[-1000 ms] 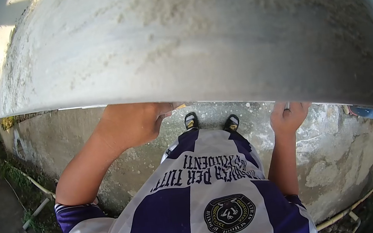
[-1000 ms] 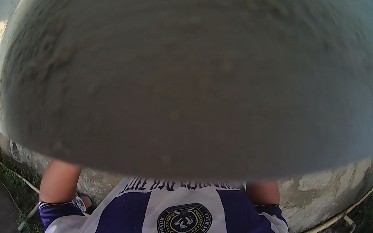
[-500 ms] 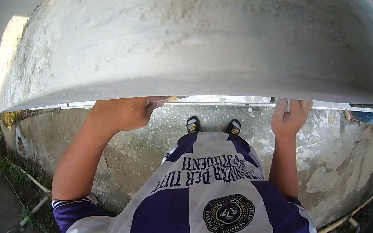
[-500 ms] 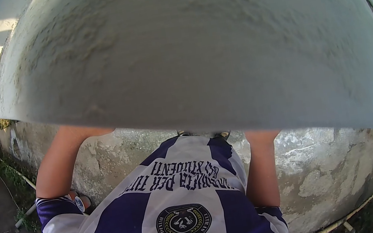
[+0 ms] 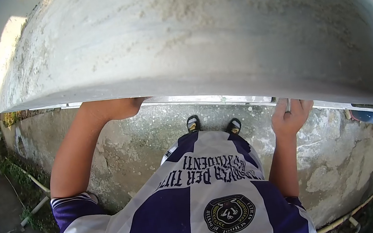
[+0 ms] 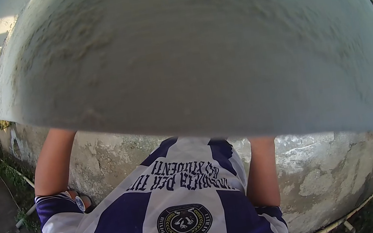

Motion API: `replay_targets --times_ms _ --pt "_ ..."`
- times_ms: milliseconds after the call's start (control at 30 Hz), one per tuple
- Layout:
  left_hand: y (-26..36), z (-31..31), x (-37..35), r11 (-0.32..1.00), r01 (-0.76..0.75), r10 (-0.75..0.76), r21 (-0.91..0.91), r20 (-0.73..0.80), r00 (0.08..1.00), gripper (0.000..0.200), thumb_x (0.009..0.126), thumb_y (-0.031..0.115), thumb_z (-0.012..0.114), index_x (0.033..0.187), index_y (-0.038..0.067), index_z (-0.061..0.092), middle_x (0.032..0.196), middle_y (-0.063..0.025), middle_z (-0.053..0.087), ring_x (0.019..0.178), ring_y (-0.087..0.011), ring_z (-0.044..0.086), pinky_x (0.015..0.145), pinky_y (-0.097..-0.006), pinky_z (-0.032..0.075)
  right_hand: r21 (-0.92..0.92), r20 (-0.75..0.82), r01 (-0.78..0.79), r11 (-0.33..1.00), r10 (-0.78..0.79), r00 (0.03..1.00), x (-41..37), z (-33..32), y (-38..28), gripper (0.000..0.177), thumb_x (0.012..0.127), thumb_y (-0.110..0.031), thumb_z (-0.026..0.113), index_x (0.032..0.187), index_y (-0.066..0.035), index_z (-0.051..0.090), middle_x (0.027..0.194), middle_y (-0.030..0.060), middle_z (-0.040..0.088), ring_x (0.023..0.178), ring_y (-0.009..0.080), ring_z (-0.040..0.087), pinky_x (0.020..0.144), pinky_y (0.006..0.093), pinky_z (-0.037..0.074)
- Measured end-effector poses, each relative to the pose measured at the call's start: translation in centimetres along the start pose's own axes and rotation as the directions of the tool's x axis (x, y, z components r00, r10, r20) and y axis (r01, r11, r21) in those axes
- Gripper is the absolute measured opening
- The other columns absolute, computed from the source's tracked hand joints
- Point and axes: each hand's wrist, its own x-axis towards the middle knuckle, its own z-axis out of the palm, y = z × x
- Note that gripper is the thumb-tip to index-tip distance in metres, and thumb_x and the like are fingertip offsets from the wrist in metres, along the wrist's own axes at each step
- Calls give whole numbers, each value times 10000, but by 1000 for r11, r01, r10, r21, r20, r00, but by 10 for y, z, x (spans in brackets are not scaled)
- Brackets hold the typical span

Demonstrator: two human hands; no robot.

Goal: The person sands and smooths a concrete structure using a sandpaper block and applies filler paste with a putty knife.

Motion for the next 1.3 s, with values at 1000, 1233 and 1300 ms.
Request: replay_targets --times_ms 1000,1233,1300 --pt "50 31 44 986 -163 165 20 -120 979 221 833 86 663 1040 93 738 897 -137 705 775 -331 672 714 -434 547 64 22 -60 996 59 998 4 -1 -1 322 844 -62 653 1149 -4 737 1272 177 666 1167 386 570 1030 477 400" --pt "22 19 26 956 -254 279 149 -183 943 265 801 66 647 1050 93 733 917 -136 707 789 -340 678 713 -442 543 -26 27 -27 999 28 999 3 -3 5 302 846 -78 653 1126 -17 745 1231 170 680 1149 381 575 1032 481 401" --pt "42 24 40 971 -212 224 113 -117 967 245 807 76 657 1040 87 732 917 -133 712 802 -344 683 717 -450 542 -10 14 -32 999 32 999 6 -1 0 297 852 -83 652 1126 -19 747 1228 168 681 1142 375 578 1027 474 404"
